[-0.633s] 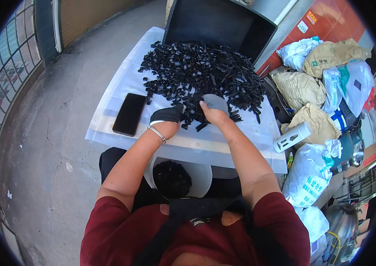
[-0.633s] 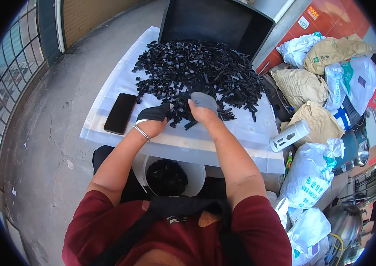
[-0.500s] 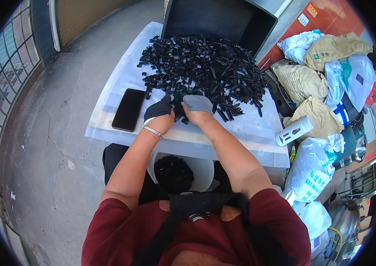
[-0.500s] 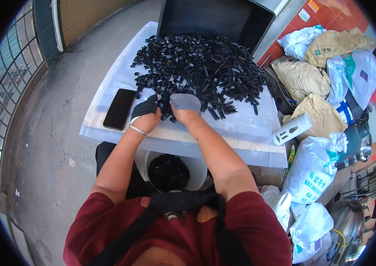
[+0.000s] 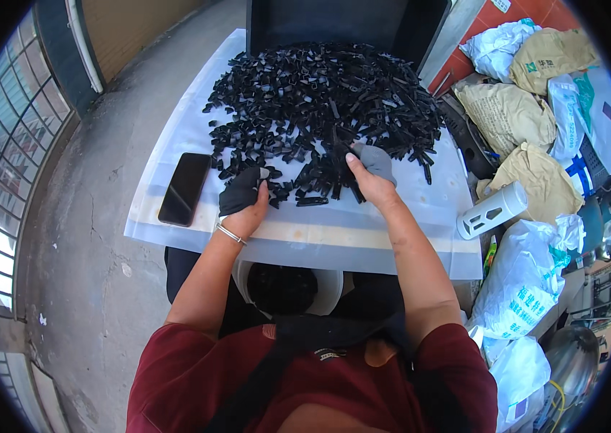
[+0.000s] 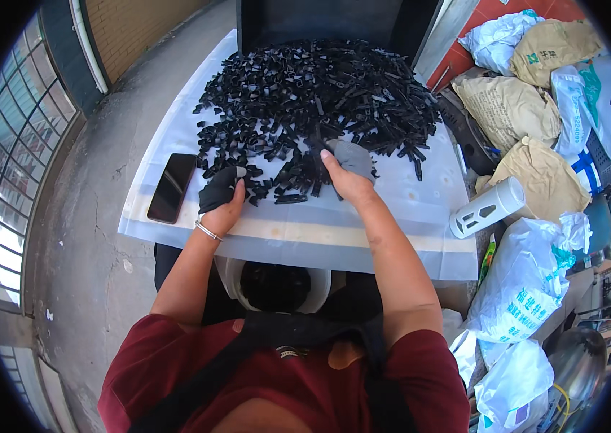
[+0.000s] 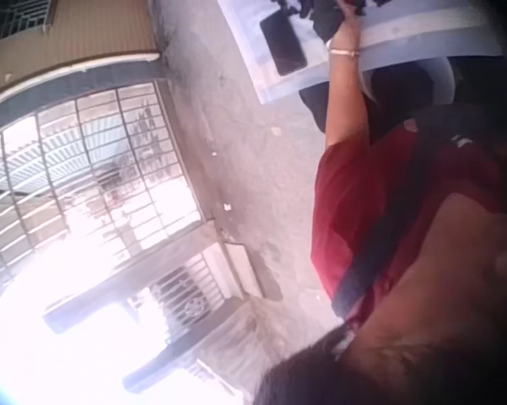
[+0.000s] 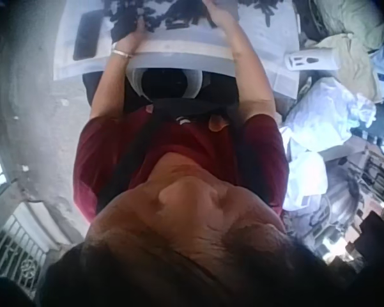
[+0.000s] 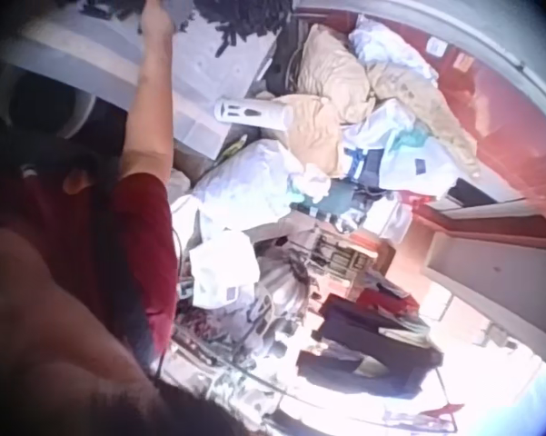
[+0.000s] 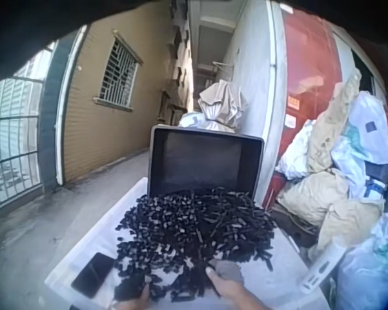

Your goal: Inspecting and cleaning small black plastic parts at a workbench using a protective cloth.

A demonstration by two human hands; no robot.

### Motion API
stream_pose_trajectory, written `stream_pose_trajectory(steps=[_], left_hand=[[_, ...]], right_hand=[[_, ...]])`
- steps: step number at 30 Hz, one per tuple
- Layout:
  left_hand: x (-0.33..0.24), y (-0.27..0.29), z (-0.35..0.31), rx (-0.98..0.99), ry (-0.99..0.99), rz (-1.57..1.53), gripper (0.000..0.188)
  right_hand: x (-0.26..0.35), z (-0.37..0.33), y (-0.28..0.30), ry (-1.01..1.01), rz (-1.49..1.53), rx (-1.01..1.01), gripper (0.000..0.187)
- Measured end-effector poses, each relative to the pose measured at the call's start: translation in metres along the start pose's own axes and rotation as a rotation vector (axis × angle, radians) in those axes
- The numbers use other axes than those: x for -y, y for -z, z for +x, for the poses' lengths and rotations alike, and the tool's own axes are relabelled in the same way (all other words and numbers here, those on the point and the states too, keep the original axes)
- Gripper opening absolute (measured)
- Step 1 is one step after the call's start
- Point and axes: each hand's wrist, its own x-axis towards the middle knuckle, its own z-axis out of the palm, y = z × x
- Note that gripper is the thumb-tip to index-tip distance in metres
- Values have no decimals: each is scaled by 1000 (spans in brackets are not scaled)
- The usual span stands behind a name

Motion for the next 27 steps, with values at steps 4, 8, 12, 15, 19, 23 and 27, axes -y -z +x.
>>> stream_pose_trajectory(steps=[4,8,12,15,19,23,27], left_hand=[[2,-3,-5,23,36,-73,18],[1,0,-8,69,21,-56,18],[-12,8,-4,162,31,6,17],[-12,7,-1,186,49,-111,17],[-10,3,6,200,24,-128,15],[-1,-1,5,153,21,-92,14],[-14,-9,9,73,-36,-37,16]], right_hand=[[-38,22,33,-109,-365,-74,31],[-68,76,18,-49,-530,-44,42],[-70,155,-15,-118,-597,-14,42],[-72,195,-28,-173,-607,121,39],[-86,205,-44,-196,-601,244,38],[-58,166,-34,-80,-583,301,38],[-38,123,-5,-136,-556,466,35]])
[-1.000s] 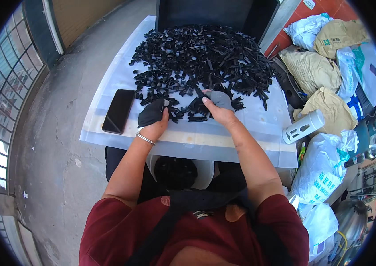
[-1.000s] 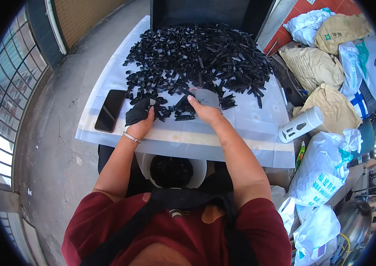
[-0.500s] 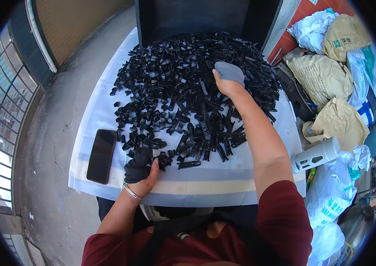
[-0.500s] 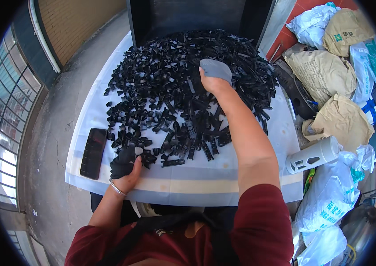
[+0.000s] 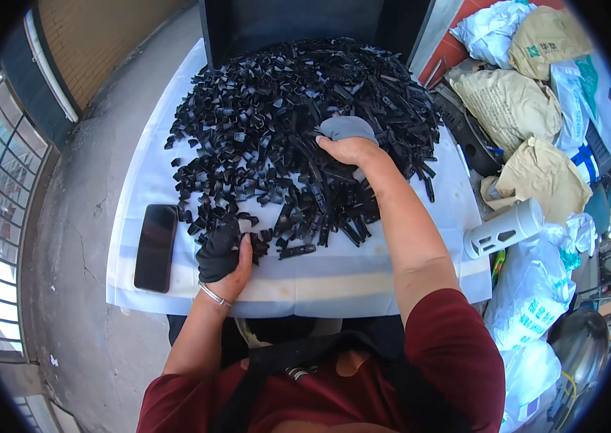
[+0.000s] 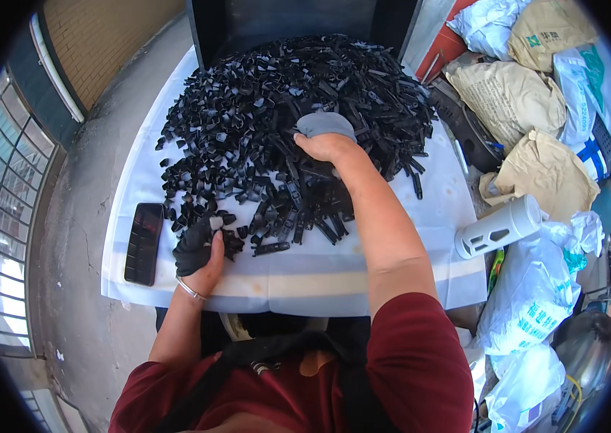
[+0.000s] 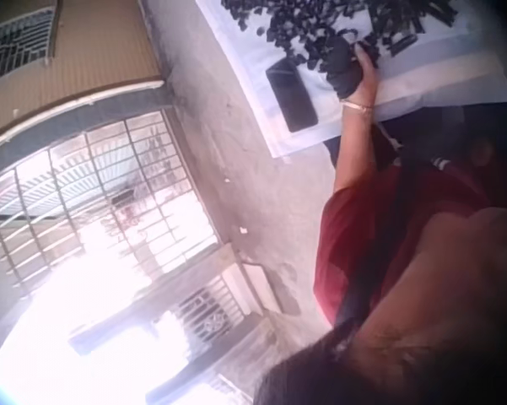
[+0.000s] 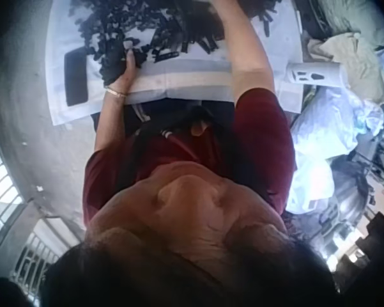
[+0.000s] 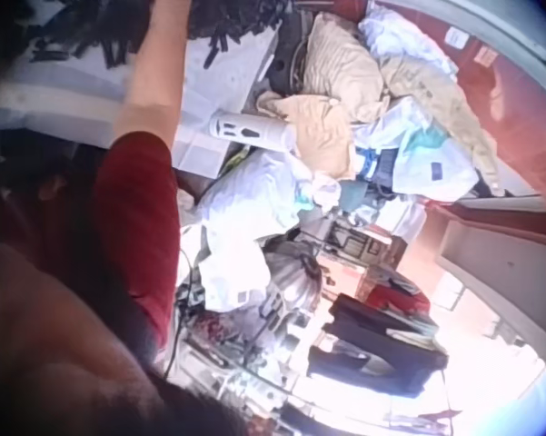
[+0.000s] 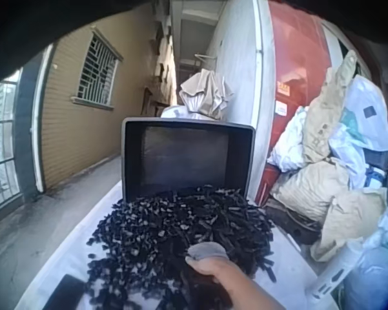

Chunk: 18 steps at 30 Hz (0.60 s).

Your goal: Inspecting and cleaning small black plastic parts at a workbench using a protective cloth.

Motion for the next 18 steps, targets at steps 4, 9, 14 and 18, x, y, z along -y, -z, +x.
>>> stream_pose_trajectory(steps=[4,9,14,18], left_hand=[[6,-4,-10,-92,-64,66,19],[-6,3,-13,-124,-345,123,20],[-28,24,-41,75,-219,107,19],[-38,31,-52,199,-194,36,32]], right_hand=[[15,-53,2,39,-31,17,34],[-1,-92,-27,63,120,-219,33],[10,-120,5,90,238,-282,34],[0,-133,13,38,240,-638,31]])
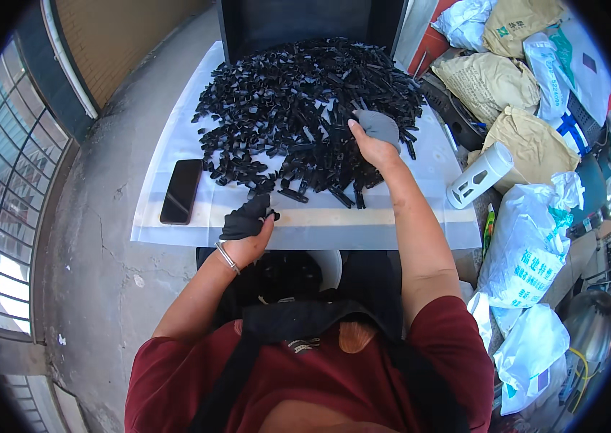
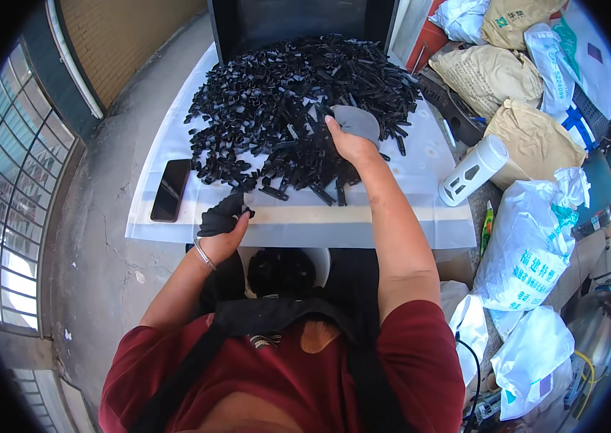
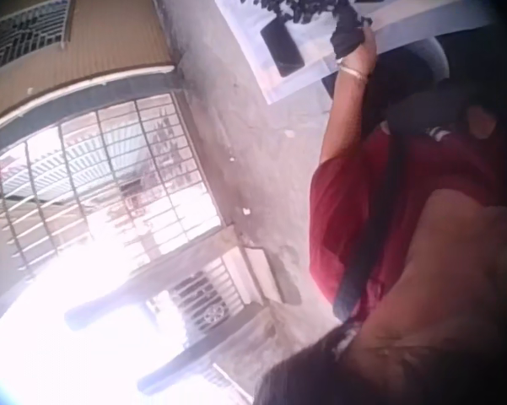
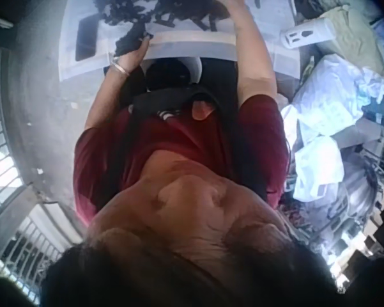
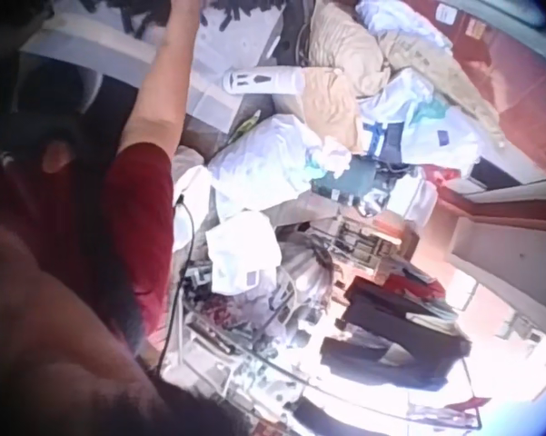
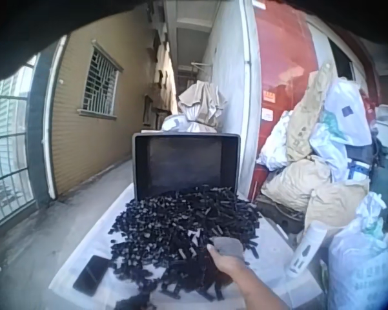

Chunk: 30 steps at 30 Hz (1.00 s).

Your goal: Inspecting and cleaning small black plastic parts at a workbench using a protective cloth.

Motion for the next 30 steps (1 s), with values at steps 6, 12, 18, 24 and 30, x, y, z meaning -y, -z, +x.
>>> stream_pose_trajectory(steps=[6,12,18,24,30], left_hand=[[-33,25,-4,396,394,-238,47],[-48,24,-5,591,240,-476,57],[-67,33,-2,661,367,-709,52],[-66,19,-29,475,762,-859,40],[-54,6,-39,236,597,-927,43]], right_hand=[[58,-75,17,119,432,184,28],[112,-153,35,343,476,491,30],[113,-164,39,269,482,389,27],[134,-160,29,86,585,239,26],[128,-159,39,171,470,101,20]])
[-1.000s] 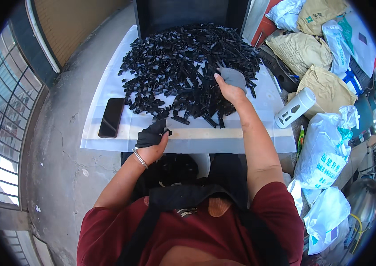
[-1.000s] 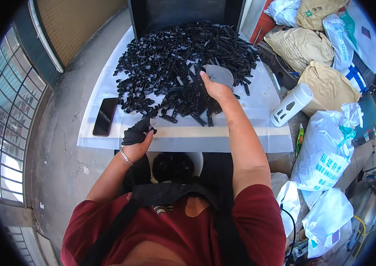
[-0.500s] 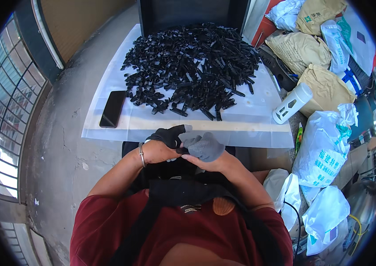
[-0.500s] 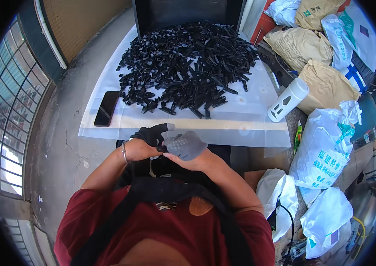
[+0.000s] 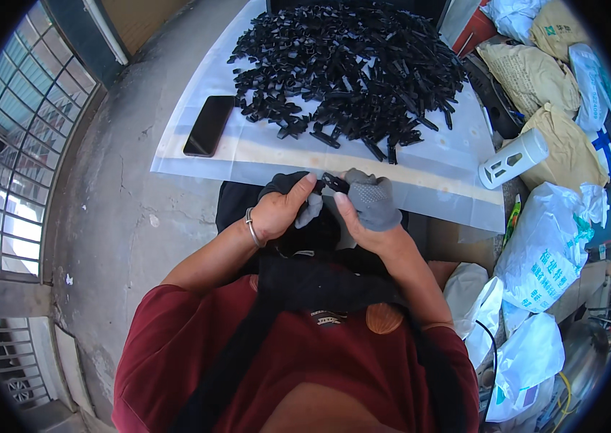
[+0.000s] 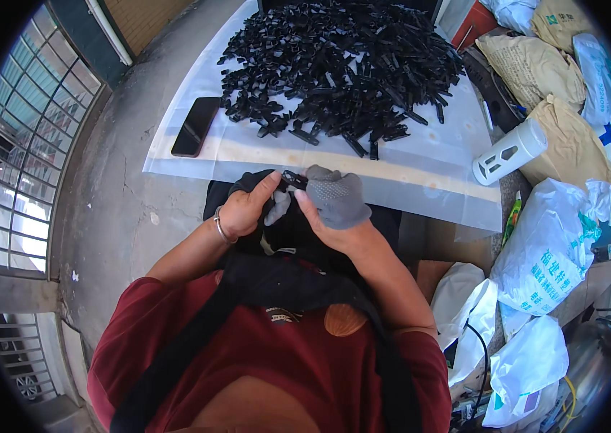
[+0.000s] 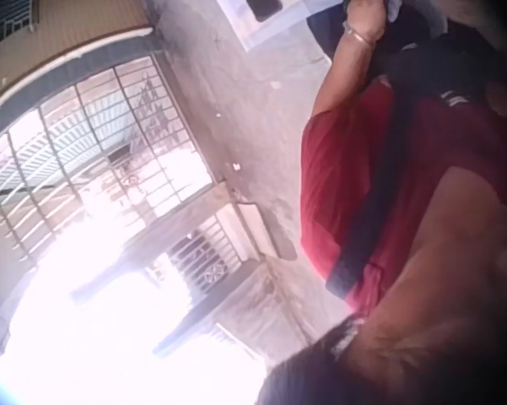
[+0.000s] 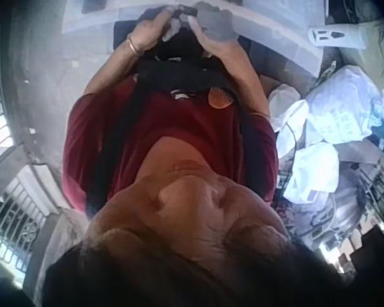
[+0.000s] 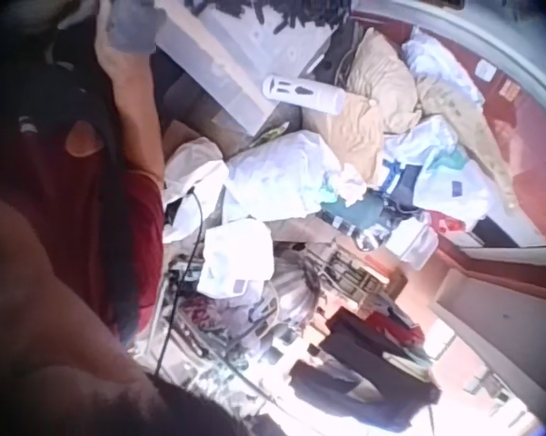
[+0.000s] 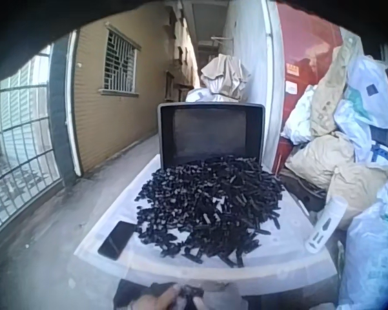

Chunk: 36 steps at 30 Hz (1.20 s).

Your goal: Inspecting and cleaning small black plastic parts at a workbench using a protective cloth.

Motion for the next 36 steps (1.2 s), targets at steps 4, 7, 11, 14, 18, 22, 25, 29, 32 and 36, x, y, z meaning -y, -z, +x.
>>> stream_pose_trajectory(steps=[4,7,11,14,18,22,25,29,32,36], left_hand=[[-21,13,-3,167,158,60,37],[-22,7,-5,111,8,156,37],[-18,7,-1,173,-53,207,48],[-23,5,1,160,-114,210,46],[-24,6,2,189,-118,218,46],[-30,4,1,201,-51,321,42],[-15,-7,5,73,-448,623,38],[-17,-3,-2,64,-255,406,38],[-24,-1,2,43,-93,334,42],[-23,7,5,104,10,276,42]], right_hand=[[-1,-5,18,131,-172,152,22],[2,-7,18,121,-232,147,21],[2,-13,17,81,-223,188,23],[4,-11,20,70,-265,210,25],[-1,-12,21,112,-258,148,25],[0,-11,21,136,-371,215,22],[3,-13,12,176,-381,216,15],[-1,-8,2,199,-431,213,16],[-7,-11,9,191,-293,56,16],[-11,-8,13,135,-335,166,17]])
